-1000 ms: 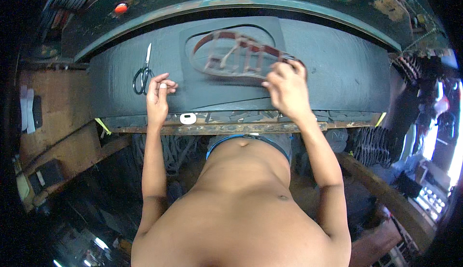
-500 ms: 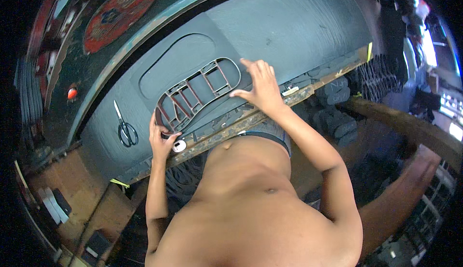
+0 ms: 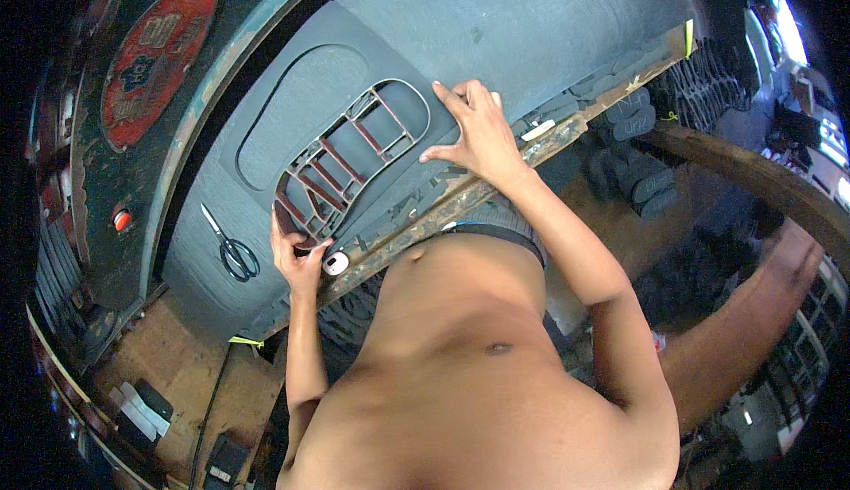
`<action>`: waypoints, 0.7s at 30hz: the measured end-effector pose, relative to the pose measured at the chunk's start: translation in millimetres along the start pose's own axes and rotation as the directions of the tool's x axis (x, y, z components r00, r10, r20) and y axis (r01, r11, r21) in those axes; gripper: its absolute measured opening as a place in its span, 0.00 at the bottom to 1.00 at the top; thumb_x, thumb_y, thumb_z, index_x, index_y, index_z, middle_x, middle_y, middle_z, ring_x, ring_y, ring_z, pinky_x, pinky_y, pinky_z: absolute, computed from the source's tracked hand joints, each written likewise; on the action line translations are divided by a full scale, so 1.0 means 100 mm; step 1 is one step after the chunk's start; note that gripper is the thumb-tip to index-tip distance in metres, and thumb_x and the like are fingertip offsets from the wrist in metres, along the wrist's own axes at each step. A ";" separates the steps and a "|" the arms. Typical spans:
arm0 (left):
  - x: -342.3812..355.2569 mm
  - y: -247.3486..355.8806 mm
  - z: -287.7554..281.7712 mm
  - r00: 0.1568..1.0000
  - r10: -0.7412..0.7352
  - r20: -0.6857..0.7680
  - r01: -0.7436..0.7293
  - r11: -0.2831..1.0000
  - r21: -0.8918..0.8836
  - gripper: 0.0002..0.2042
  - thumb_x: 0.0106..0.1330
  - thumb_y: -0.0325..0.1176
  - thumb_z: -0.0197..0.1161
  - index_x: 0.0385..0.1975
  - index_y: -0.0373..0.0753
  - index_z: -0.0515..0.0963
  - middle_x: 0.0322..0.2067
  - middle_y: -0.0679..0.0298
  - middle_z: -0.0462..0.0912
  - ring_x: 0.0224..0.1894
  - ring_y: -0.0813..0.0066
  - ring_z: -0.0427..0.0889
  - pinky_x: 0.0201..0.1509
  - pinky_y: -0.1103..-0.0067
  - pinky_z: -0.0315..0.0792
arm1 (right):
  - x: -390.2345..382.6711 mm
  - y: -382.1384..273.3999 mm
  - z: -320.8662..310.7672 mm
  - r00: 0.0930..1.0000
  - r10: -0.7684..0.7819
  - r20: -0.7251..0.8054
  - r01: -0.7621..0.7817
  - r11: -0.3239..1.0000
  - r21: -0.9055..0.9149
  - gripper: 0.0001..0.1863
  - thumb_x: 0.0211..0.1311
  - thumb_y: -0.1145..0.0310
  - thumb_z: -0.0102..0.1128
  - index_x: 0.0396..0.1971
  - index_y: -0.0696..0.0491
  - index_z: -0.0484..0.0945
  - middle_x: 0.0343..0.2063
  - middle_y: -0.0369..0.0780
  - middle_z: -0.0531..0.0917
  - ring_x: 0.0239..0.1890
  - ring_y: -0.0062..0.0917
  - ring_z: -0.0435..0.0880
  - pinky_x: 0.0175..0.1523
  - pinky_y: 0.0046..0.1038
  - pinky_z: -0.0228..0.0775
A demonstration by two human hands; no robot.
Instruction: The person repeatedly places a red sandal template on a gray rubber sheet, cuts around the template with scissors, and stacks the cut pieces. The person also handles a stack of gray rubber sheets and places them on the machine.
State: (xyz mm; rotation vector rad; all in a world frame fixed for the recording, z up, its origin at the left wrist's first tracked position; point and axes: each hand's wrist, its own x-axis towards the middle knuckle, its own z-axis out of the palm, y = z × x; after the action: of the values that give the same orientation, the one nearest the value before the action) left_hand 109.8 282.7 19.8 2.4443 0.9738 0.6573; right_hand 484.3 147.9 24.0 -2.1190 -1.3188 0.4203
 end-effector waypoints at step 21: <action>0.03 0.02 0.02 0.999 -0.037 0.039 0.037 0.999 0.008 0.28 0.41 0.46 0.85 0.29 0.36 0.72 0.68 0.39 0.68 0.63 0.41 0.74 0.64 0.59 0.69 | 0.02 0.01 -0.01 0.999 -0.033 -0.015 0.033 0.999 -0.018 0.54 0.26 0.43 0.82 0.61 0.52 0.79 0.42 0.38 0.78 0.47 0.31 0.75 0.52 0.34 0.63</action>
State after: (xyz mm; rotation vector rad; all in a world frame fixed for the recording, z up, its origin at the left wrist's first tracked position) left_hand 113.6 282.9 20.1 2.4306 1.0052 0.5918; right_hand 486.5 149.6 24.7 -2.1076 -1.3516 0.3793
